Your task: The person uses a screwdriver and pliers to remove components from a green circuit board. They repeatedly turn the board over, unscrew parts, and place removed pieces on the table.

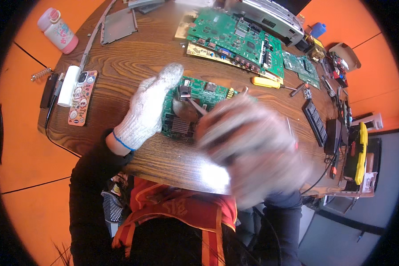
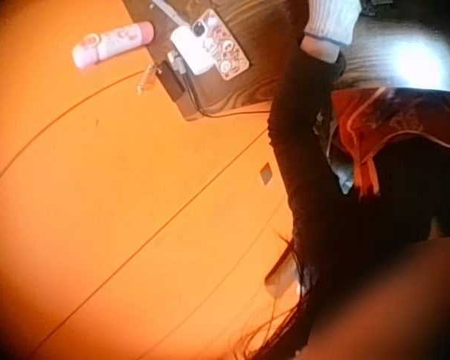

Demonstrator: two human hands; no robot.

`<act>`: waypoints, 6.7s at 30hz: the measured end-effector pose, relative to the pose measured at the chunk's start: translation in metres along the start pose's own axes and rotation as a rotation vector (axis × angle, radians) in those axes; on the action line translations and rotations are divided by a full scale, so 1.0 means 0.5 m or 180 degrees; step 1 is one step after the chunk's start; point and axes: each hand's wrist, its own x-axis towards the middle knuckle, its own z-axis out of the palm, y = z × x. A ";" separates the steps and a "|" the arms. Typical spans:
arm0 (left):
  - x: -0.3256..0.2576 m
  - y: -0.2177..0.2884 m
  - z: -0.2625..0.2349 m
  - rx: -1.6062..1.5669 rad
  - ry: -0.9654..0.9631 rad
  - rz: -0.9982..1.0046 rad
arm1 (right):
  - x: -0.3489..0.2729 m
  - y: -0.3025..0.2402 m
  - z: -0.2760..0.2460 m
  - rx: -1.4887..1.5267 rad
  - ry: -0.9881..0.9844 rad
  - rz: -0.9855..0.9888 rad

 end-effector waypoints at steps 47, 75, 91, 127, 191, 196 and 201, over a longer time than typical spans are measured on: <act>0.008 -0.007 -0.012 0.0113 -0.0046 -0.0401 | 0.041 0.025 0.043 -0.1198 -0.2259 -0.0863; 0.009 -0.030 0.007 0.0458 0.0344 -0.0155 | 0.153 0.236 -0.049 0.1625 0.2442 0.2918; -0.001 -0.048 0.003 0.0943 0.0208 0.0839 | 0.109 0.206 -0.069 0.1697 0.2733 0.2251; 0.028 -0.036 -0.040 0.1703 0.0243 0.0655 | 0.011 0.002 -0.133 -0.4154 -0.3263 -0.2180; -0.003 -0.011 0.008 -0.0249 0.0178 0.0165 | -0.068 -0.074 0.025 -0.2907 -0.0482 0.2374; 0.010 -0.014 -0.001 -0.0353 0.0219 0.0168 | -0.107 -0.056 0.041 0.0985 0.1388 0.3795; 0.012 -0.009 -0.011 -0.0291 0.0035 0.0127 | -0.104 -0.063 0.056 0.5396 0.2632 0.4201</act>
